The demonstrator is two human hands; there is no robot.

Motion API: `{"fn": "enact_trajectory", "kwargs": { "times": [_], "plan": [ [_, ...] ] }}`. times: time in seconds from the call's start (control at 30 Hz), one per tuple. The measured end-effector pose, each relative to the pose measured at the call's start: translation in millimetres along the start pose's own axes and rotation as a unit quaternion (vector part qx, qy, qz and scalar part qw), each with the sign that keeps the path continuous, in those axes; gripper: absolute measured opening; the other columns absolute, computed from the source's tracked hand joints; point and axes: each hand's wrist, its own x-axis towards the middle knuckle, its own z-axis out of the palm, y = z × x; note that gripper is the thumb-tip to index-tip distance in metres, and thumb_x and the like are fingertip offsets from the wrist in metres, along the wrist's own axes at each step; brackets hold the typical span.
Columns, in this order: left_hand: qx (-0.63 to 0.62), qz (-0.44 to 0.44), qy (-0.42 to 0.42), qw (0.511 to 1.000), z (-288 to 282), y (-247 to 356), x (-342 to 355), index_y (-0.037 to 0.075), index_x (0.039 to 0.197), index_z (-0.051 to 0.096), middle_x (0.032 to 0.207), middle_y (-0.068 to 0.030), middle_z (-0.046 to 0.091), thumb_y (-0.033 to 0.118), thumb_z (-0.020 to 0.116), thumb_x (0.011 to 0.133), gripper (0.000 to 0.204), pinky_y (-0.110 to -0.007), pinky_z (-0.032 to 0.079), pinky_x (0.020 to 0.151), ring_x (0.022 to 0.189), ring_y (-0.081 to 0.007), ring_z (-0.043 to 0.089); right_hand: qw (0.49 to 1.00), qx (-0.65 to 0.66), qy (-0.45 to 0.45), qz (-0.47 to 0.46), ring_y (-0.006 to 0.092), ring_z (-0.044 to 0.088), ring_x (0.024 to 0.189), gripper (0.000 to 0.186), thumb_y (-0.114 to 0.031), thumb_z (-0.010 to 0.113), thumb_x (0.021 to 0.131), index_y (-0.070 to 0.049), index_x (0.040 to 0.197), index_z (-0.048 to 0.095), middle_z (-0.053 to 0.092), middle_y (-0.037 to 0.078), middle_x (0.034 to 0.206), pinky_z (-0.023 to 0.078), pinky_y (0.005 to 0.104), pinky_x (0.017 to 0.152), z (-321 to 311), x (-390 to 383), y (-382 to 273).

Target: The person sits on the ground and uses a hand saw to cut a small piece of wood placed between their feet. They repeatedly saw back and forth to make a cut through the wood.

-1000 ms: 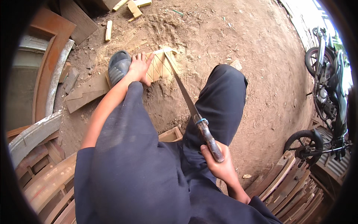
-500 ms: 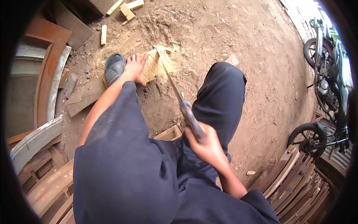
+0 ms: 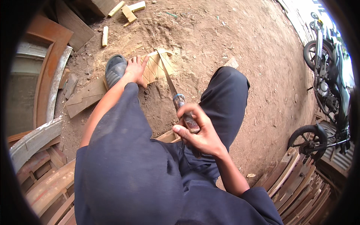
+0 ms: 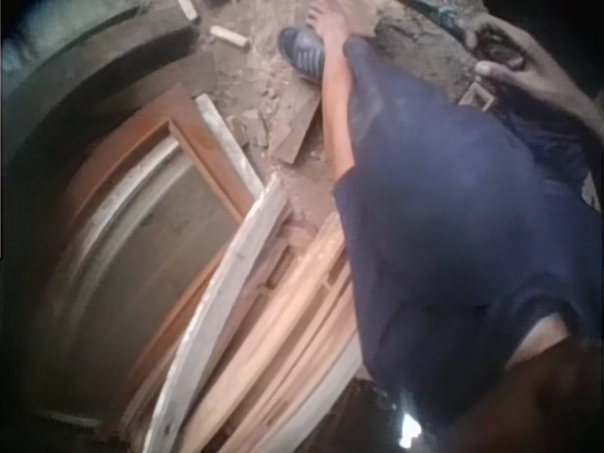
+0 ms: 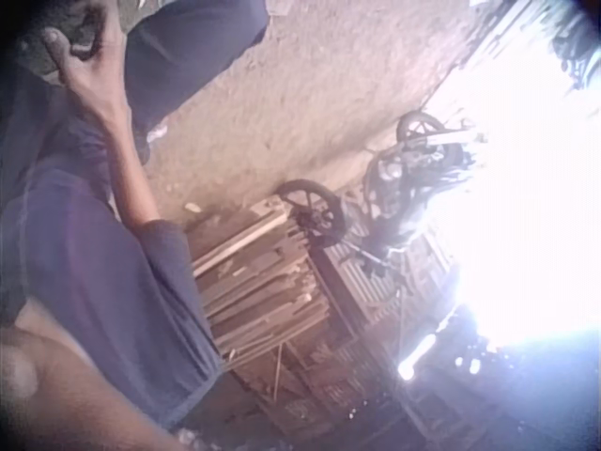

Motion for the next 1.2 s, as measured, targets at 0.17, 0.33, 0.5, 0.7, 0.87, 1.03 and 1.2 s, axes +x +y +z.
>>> {"fn": "enact_trajectory", "kwargs": {
  "times": [0.17, 0.33, 0.5, 0.7, 0.87, 1.03, 1.2],
  "plan": [
    [-0.008, -0.001, -0.002, 1.0, 0.1, 0.0, 0.0, 0.005, 0.151, 0.0, 0.143, -0.0264, 0.031, 0.062, 0.085, 0.042, 0.15, -0.052, 0.034, 0.101, 0.126, -0.0395, 0.037, 0.99, 0.105, -0.019, 0.092, 0.0016, 0.042, 0.064, 0.027, -0.02, 0.069, 0.09, -0.004, 0.08, 0.049, 0.048, -0.004, 0.07, 0.036, 0.0203, 0.054, 5.2, 0.6, -4.0],
    [0.002, -0.006, 0.003, 1.0, 1.2, -7.6, -8.4, 0.005, 0.152, 0.0, 0.143, -0.0256, 0.032, 0.062, 0.085, 0.042, 0.15, -0.051, 0.033, 0.102, 0.126, -0.0386, 0.037, 0.995, 0.034, 0.037, 0.087, 0.0039, 0.043, 0.064, 0.031, -0.013, 0.063, 0.092, -0.005, 0.068, 0.045, 0.049, -0.002, 0.066, 0.037, 0.0231, 0.058, 0.7, -39.5, -59.0],
    [-0.006, -0.008, -0.005, 1.0, -1.8, 1.5, -0.4, 0.006, 0.152, 0.0, 0.142, -0.0256, 0.031, 0.062, 0.086, 0.04, 0.152, -0.05, 0.033, 0.101, 0.126, -0.0383, 0.037, 0.996, -0.049, 0.057, 0.048, 0.0036, 0.041, 0.062, 0.034, -0.018, 0.062, 0.094, -0.004, 0.07, 0.044, 0.044, -0.003, 0.066, 0.037, 0.0238, 0.056, 3.4, 1.8, -36.1],
    [-0.014, -0.002, 0.002, 1.0, -2.6, 0.0, -3.5, 0.004, 0.151, 0.002, 0.142, -0.0301, 0.032, 0.057, 0.087, 0.041, 0.149, -0.05, 0.035, 0.101, 0.126, -0.0409, 0.039, 0.994, -0.046, 0.035, 0.09, 0.0026, 0.042, 0.067, 0.033, -0.021, 0.063, 0.093, -0.003, 0.071, 0.047, 0.045, -0.004, 0.067, 0.037, 0.0222, 0.057, 8.0, -13.4, -76.7],
    [-0.017, -0.001, -0.003, 1.0, -8.3, -1.1, -5.3, 0.004, 0.151, 0.002, 0.142, -0.03, 0.032, 0.057, 0.087, 0.041, 0.149, -0.051, 0.034, 0.101, 0.127, -0.0415, 0.038, 0.997, -0.037, 0.063, 0.04, 0.0029, 0.038, 0.064, 0.034, -0.022, 0.061, 0.094, -0.003, 0.071, 0.045, 0.041, -0.004, 0.063, 0.035, 0.0245, 0.055, 13.6, 40.3, -40.9],
    [-0.017, 0.005, 0.017, 1.0, 0.6, -0.9, -3.4, 0.004, 0.151, 0.0, 0.14, -0.0294, 0.033, 0.058, 0.087, 0.041, 0.15, -0.052, 0.035, 0.1, 0.123, -0.0405, 0.041, 0.997, -0.053, 0.019, 0.061, 0.0053, 0.042, 0.067, 0.033, -0.022, 0.063, 0.093, -0.003, 0.073, 0.046, 0.045, -0.002, 0.066, 0.038, 0.0245, 0.061, 7.9, 5.0, -82.8],
    [0.0, -0.003, 0.026, 1.0, 0.8, -2.3, -4.5, 0.003, 0.151, 0.001, 0.139, -0.0286, 0.035, 0.059, 0.087, 0.039, 0.152, -0.051, 0.037, 0.098, 0.122, -0.0394, 0.041, 0.996, -0.008, 0.053, 0.072, -0.0003, 0.034, 0.056, 0.03, -0.018, 0.061, 0.095, -0.009, 0.072, 0.043, 0.041, -0.008, 0.063, 0.027, 0.0198, 0.048, 8.9, 25.2, -56.8]
  ]
}}
